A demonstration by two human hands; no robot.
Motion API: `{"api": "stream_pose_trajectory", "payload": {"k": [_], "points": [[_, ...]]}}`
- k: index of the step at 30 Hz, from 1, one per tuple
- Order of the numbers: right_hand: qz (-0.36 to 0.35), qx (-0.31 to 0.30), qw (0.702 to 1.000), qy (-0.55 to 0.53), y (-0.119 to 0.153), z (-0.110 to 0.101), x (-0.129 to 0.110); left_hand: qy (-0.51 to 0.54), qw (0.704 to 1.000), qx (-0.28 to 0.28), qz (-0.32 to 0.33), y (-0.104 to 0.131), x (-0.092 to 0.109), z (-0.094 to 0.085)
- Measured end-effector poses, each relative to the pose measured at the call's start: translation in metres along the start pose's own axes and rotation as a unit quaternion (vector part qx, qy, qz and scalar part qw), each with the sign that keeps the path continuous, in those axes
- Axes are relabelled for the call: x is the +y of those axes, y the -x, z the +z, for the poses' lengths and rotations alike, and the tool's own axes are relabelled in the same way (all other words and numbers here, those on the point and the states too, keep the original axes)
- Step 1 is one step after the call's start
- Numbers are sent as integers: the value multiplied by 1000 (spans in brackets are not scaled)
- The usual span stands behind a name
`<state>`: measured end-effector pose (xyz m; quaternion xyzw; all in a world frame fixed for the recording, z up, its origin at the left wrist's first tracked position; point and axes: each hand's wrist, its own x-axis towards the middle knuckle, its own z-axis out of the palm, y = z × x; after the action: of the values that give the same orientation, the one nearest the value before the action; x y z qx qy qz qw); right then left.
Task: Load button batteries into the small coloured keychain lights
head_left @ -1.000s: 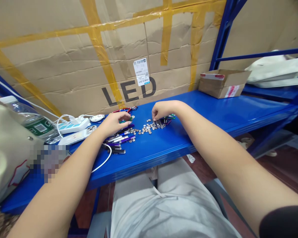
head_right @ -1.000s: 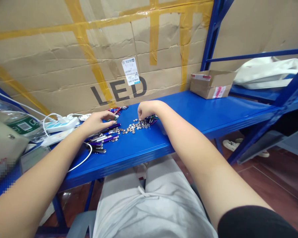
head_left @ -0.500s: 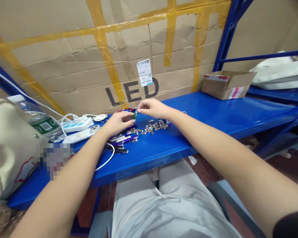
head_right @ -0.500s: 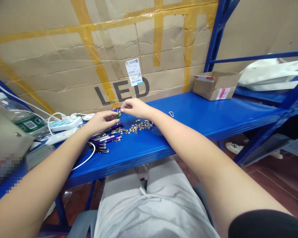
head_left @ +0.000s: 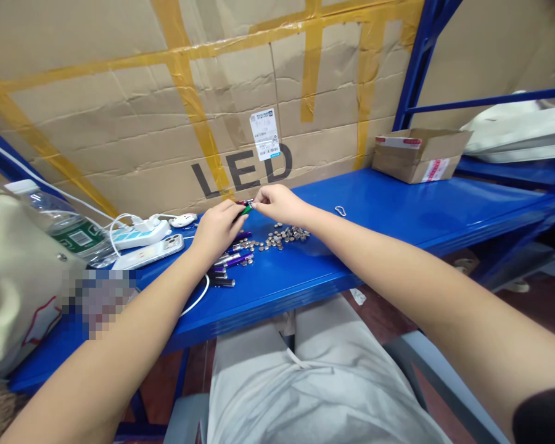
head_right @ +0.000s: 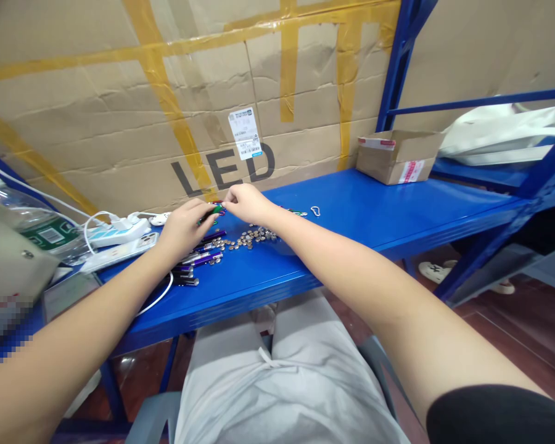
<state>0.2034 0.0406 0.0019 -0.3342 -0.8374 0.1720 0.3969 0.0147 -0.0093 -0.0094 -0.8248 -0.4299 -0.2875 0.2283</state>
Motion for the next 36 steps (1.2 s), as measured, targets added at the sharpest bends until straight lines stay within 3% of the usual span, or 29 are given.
{"api": "stream_pose_trajectory", "payload": {"k": [3, 6, 8, 11, 14, 18, 22, 25, 28, 32, 34, 36], "points": [[92, -37, 990, -100, 1, 2, -5, -98, 995, 4, 23, 0, 0, -2], [207, -83, 948, -227, 1, 1, -9, -136, 990, -6, 39, -2, 1, -7], [222, -116, 935, -249, 2, -2, -9, -121, 992, -13, 25, -3, 1, -9], [123, -144, 969, -157, 3, -9, -6, -34, 999, -18, -20, -5, -1, -10], [-20, -124, 992, 22, 3, -16, -2, 73, 996, -33, -48, -6, -5, -11], [-151, -117, 960, 205, 1, -20, -1, 150, 985, -62, -63, -5, -9, -14], [-179, -118, 949, 233, 1, -15, -2, 179, 980, -60, -61, -5, -10, -15], [-148, -96, 972, 153, 3, -6, -3, 155, 986, -31, -45, -4, -9, -14], [-48, -86, 995, 12, 4, 2, -5, 93, 995, -9, -30, -2, -6, -15], [90, -130, 974, -164, 4, 7, -8, -8, 999, -6, -31, -1, -2, -16], [109, -133, 972, -161, 4, 6, -9, -2, 999, -12, -36, -2, -1, -15], [73, -114, 988, -78, 4, 2, -8, 48, 997, -24, -49, -5, -1, -13]]}}
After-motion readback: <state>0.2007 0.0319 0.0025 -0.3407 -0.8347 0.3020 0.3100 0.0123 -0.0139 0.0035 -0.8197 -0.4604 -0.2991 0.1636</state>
